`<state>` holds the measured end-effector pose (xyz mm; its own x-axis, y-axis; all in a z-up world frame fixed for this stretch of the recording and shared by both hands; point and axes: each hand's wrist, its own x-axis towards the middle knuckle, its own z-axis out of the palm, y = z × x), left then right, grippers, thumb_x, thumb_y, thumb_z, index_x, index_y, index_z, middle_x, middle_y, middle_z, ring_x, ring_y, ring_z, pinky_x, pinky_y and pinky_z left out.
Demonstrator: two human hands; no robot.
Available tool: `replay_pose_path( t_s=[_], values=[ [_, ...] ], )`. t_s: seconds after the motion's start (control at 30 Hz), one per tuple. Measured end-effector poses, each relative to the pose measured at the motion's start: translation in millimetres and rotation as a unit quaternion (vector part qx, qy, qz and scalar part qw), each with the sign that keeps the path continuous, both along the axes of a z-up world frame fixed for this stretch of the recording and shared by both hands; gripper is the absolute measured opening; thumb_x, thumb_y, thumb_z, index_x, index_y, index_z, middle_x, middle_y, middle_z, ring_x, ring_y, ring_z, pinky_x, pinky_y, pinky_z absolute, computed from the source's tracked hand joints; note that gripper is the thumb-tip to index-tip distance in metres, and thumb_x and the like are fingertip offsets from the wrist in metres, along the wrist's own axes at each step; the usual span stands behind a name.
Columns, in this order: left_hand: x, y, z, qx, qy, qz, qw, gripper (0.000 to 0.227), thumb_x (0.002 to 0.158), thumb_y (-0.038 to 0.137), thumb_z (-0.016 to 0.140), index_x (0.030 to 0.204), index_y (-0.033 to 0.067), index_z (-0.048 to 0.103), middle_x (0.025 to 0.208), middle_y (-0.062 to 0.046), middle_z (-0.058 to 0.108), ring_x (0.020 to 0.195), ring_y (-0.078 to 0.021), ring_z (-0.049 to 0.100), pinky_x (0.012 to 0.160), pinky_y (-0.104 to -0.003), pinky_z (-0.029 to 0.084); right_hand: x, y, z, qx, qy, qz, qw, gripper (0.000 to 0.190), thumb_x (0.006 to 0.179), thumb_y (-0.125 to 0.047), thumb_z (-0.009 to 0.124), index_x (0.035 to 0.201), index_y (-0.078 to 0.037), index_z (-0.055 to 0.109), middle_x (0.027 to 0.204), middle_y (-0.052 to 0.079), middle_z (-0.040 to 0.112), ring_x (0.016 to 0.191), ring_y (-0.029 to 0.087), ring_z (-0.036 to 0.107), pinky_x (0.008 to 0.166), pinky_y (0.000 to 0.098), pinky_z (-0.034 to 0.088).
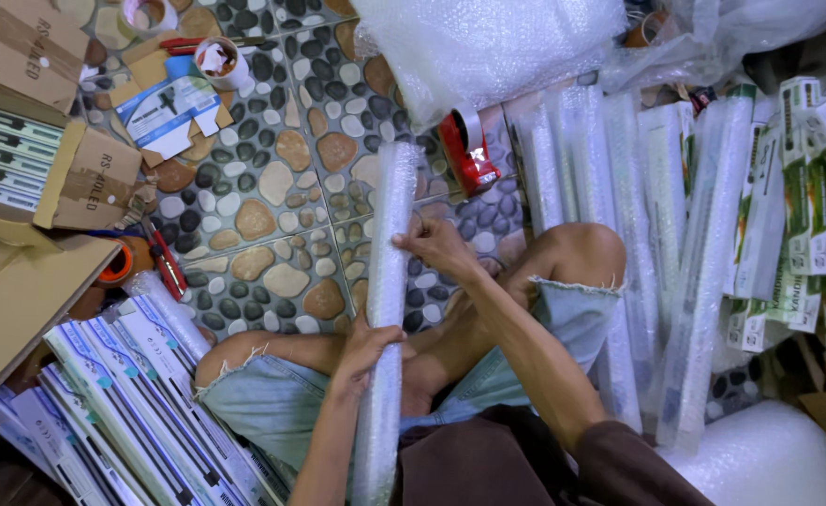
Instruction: The person sits on the floor and wraps long, thin packages in bubble wrap. They roll each package in the bubble wrap and secure it with tape from a handheld dispenser, then place the wrapped items aside.
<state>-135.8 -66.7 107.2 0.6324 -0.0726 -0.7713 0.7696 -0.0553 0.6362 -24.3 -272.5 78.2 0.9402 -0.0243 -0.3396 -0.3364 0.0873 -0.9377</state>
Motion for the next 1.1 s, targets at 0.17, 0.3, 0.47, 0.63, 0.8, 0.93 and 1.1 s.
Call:
replay_pose_path(
  t_s=[0.17,0.3,0.47,0.63,0.8,0.93,1.1],
  values=[
    [-29,29,-49,-0.173,0.129,0.069,0.974,0.042,0.066,0.003,0.084,0.102,-0.0105,0.067,0.069,-0.018,0.063,0.052,-0.0304,0.066,0.047,-0.043,0.053,-2,4,-20,0.056,-0.002,0.080,0.995,0.040,0.092,-0.029,0.087,0.102,-0.014,0.051,0.074,-0.002,0.056,0.059,0.009,0.059,0.047,0.0205,0.051],
    [-17,54,-57,-0.243,0.162,0.071,0.954,0.028,0.069,0.017,0.079,0.089,0.0028,0.065,0.065,-0.007,0.057,0.052,-0.0190,0.056,0.049,-0.031,0.043,24,-50,-7,-0.380,-0.151,-0.038,0.912,0.030,0.092,-0.027,0.077,0.116,-0.012,0.065,0.098,0.013,0.069,0.086,0.036,0.069,0.073,0.0504,0.051],
    [19,56,-30,-0.119,0.107,0.094,0.983,0.048,0.069,0.004,0.083,0.112,0.0037,0.062,0.074,-0.021,0.065,0.060,-0.0349,0.068,0.055,-0.052,0.060,54,-107,-8,-0.548,-0.081,-0.140,0.821,0.051,0.101,-0.046,0.071,0.133,-0.006,0.068,0.125,0.020,0.060,0.112,0.048,0.064,0.094,0.0564,0.052],
    [24,47,-34,-0.067,0.059,0.071,0.993,0.076,0.066,0.002,0.088,0.133,-0.0017,0.051,0.089,-0.019,0.058,0.073,-0.0344,0.064,0.058,-0.053,0.056,62,-119,-14,-0.443,-0.071,-0.095,0.889,0.020,0.094,-0.041,0.081,0.106,-0.026,0.082,0.094,0.007,0.077,0.092,0.034,0.076,0.083,0.0464,0.059],
    [59,19,16,-0.080,0.064,0.076,0.992,0.057,0.065,0.005,0.089,0.116,-0.0060,0.067,0.084,-0.021,0.064,0.069,-0.0329,0.065,0.057,-0.050,0.056,58,-114,-17,-0.243,0.002,-0.213,0.946,0.018,0.087,-0.026,0.075,0.093,-0.009,0.077,0.091,0.018,0.073,0.085,0.035,0.077,0.070,0.0474,0.066],
    [64,10,29,-0.093,0.043,0.091,0.991,0.068,0.062,0.002,0.088,0.124,-0.0037,0.061,0.085,-0.021,0.063,0.070,-0.0340,0.068,0.057,-0.049,0.059,33,-99,-27,-0.098,0.084,-0.312,0.941,0.021,0.080,-0.019,0.077,0.087,-0.004,0.064,0.082,0.012,0.066,0.079,0.029,0.079,0.064,0.0400,0.069],
    [76,10,29,-0.077,0.011,0.095,0.992,0.068,0.062,0.003,0.088,0.125,-0.0018,0.061,0.088,-0.018,0.064,0.072,-0.0317,0.066,0.058,-0.049,0.056,31,-131,-30,-0.491,0.163,-0.034,0.855,0.027,0.084,-0.039,0.079,0.090,-0.013,0.077,0.079,0.014,0.075,0.087,0.041,0.076,0.070,0.0523,0.062]
  ],
)
